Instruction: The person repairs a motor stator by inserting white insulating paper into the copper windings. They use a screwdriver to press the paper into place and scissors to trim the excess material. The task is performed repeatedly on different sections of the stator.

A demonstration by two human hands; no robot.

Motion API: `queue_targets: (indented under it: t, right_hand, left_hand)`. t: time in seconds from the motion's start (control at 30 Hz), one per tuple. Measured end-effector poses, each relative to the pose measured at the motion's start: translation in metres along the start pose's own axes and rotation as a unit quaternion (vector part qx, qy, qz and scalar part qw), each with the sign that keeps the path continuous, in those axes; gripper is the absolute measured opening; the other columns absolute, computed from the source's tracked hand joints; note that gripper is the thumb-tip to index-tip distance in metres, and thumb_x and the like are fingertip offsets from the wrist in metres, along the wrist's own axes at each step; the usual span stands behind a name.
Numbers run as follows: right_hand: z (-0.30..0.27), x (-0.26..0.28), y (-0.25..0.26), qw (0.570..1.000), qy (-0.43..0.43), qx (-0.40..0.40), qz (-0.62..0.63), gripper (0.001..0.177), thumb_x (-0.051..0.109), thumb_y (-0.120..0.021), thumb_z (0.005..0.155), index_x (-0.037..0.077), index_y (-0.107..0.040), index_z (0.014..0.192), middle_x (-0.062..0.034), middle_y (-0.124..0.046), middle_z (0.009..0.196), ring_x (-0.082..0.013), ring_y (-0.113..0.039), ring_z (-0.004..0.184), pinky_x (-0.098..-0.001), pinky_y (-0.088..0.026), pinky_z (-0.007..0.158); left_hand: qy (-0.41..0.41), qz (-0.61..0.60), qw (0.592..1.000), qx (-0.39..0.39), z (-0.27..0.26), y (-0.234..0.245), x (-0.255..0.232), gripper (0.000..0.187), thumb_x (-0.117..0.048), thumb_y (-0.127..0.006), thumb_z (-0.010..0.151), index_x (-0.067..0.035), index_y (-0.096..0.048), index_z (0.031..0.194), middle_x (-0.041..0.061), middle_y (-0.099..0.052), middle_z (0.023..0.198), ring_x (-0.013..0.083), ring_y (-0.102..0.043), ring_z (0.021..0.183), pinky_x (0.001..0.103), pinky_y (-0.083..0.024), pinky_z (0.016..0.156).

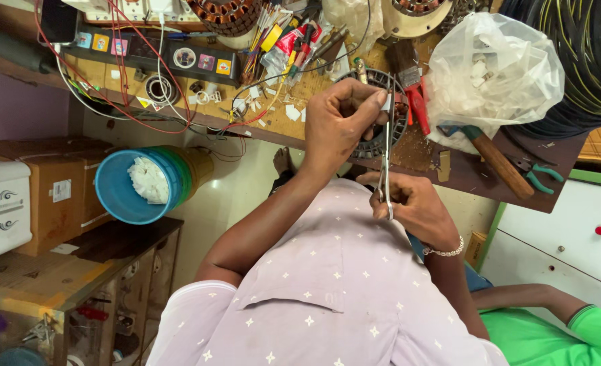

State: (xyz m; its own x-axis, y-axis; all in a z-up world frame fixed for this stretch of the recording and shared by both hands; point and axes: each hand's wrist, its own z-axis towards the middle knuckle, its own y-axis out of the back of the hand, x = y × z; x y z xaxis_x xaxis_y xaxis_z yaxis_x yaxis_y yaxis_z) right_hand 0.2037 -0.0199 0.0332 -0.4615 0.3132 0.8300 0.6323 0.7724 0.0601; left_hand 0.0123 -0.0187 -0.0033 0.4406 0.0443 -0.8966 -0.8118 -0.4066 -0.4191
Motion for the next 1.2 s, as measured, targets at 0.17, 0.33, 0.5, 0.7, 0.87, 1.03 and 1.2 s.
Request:
queue_targets:
  t: [0.17,0.33,0.5,0.7,0.87,1.03,1.2]
  right_hand:
    - [0.000,-0.005,0.003,1.000,0.014,-0.015,-0.023,0.042,0.005,-0.075,0.074,-0.002,-0.075,0.116,0.0029,-0.062,0.073,-0.0045,-0.056,0.069,-0.0220,-0.050,0.064]
    - [0.004,-0.008,0.004,0.999,0.036,-0.021,-0.033,0.032,0.006,-0.076,0.078,-0.003,-0.076,0.108,0.0022,-0.063,0.073,-0.0044,-0.057,0.069,-0.0219,-0.050,0.064]
    - [0.001,-0.027,0.009,0.998,0.025,-0.047,-0.029,0.021,0.003,-0.073,0.085,-0.004,-0.076,0.105,0.0009,-0.064,0.073,-0.0056,-0.056,0.067,-0.0230,-0.048,0.060]
    - [0.019,-0.080,0.033,0.982,0.026,-0.175,-0.069,0.032,-0.001,-0.069,0.088,-0.001,-0.072,0.121,-0.0038,-0.073,0.082,-0.0090,-0.060,0.069,-0.0253,-0.049,0.060]
    - [0.069,-0.179,0.059,0.936,-0.091,-0.252,-0.228,0.055,0.012,-0.086,0.077,-0.003,-0.059,0.123,-0.0140,-0.072,0.092,-0.0206,-0.073,0.075,-0.0337,-0.060,0.060]
    - [0.140,-0.218,0.087,0.887,-0.035,-0.166,-0.430,0.037,0.021,-0.090,0.078,0.002,-0.074,0.105,-0.0202,-0.077,0.094,-0.0320,-0.073,0.082,-0.0423,-0.056,0.074]
    - [0.111,-0.133,0.112,0.903,0.022,-0.124,-0.410,0.030,0.012,-0.078,0.088,0.004,-0.075,0.117,-0.0198,-0.075,0.104,-0.0304,-0.074,0.083,-0.0401,-0.058,0.075]
  left_hand:
    - [0.005,0.008,1.000,0.007,0.002,0.000,-0.001,0.014,-0.013,-0.071,0.098,0.001,-0.073,0.096,0.004,-0.072,0.073,0.0030,-0.056,0.055,0.021,-0.043,0.049]
    - [0.018,0.016,1.000,0.009,0.007,0.000,-0.005,0.015,-0.014,-0.070,0.097,0.001,-0.073,0.095,0.004,-0.073,0.072,0.0035,-0.057,0.054,0.021,-0.045,0.048]
    - [0.029,0.027,0.999,0.008,0.016,0.003,0.001,0.018,-0.017,-0.072,0.097,0.002,-0.072,0.095,0.007,-0.075,0.075,0.0054,-0.060,0.052,0.020,-0.042,0.043]
    - [0.071,-0.160,0.983,0.053,0.007,0.008,-0.005,0.024,-0.020,-0.058,0.105,-0.003,-0.054,0.121,0.017,-0.077,0.112,0.0220,-0.079,0.097,0.027,-0.058,0.051]
    - [0.149,-0.252,0.949,0.119,-0.026,0.030,-0.001,0.018,-0.024,-0.057,0.102,-0.013,-0.048,0.112,0.016,-0.074,0.115,0.0245,-0.079,0.087,0.025,-0.055,0.044]
    - [0.071,-0.103,0.991,0.036,-0.039,0.032,0.010,0.014,-0.011,-0.068,0.105,-0.004,-0.057,0.110,0.003,-0.064,0.094,0.0070,-0.062,0.074,0.021,-0.041,0.048]
    - [0.060,-0.040,0.996,0.047,-0.043,0.038,0.006,0.011,-0.009,-0.066,0.101,-0.005,-0.057,0.105,0.001,-0.064,0.088,0.0069,-0.064,0.062,0.021,-0.041,0.046]
